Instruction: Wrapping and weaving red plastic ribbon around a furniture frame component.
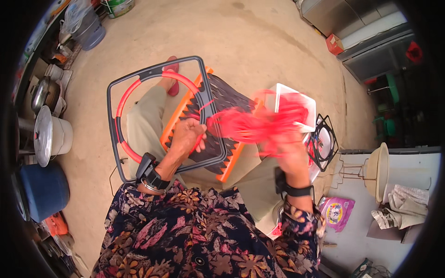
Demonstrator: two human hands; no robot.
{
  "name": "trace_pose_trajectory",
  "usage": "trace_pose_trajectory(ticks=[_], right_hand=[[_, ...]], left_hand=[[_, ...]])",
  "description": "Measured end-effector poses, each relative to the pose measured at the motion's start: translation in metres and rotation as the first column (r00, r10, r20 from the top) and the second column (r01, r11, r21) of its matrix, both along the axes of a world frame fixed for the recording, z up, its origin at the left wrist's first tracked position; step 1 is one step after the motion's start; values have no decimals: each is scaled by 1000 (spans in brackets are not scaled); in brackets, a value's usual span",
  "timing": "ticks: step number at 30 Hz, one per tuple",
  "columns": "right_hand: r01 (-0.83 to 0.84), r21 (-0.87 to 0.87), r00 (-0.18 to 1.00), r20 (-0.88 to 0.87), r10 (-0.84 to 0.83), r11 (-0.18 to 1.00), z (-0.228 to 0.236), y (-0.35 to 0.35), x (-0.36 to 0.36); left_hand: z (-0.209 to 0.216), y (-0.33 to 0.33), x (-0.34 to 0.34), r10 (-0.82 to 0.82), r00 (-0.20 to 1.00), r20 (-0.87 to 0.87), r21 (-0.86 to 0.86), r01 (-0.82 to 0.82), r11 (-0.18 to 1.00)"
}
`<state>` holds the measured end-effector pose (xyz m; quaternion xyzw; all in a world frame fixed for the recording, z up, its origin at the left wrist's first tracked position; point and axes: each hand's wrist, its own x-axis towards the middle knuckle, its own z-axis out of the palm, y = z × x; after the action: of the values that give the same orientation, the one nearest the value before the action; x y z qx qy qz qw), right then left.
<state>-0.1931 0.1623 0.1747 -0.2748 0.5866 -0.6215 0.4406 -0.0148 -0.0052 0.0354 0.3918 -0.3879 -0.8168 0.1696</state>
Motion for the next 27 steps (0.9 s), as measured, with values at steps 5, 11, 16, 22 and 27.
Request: trace_pose_trajectory(ticks=[5,11,16,22,27], right_hand=[[237,-393,911,408,-63,888,48,129,-60],[836,62,547,-36,-836,545,10,322,-77],[859,262,506,-575,-644,441,-30,306,-80],[545,424,664,-745,-65,723,26,102,-55],[-83,453,713,-596,371,887,28,-45,16]], left_hand=[[-4,8,8,-134,990,-48,23,135,991],[3,-2,3,-86,992,-95,107,96,990],[7,3,5,-90,990,-105,133,103,986],[-2,19,6,-108,993,-40,34,109,993],[-7,52,4,-267,963,-29,-98,263,960]])
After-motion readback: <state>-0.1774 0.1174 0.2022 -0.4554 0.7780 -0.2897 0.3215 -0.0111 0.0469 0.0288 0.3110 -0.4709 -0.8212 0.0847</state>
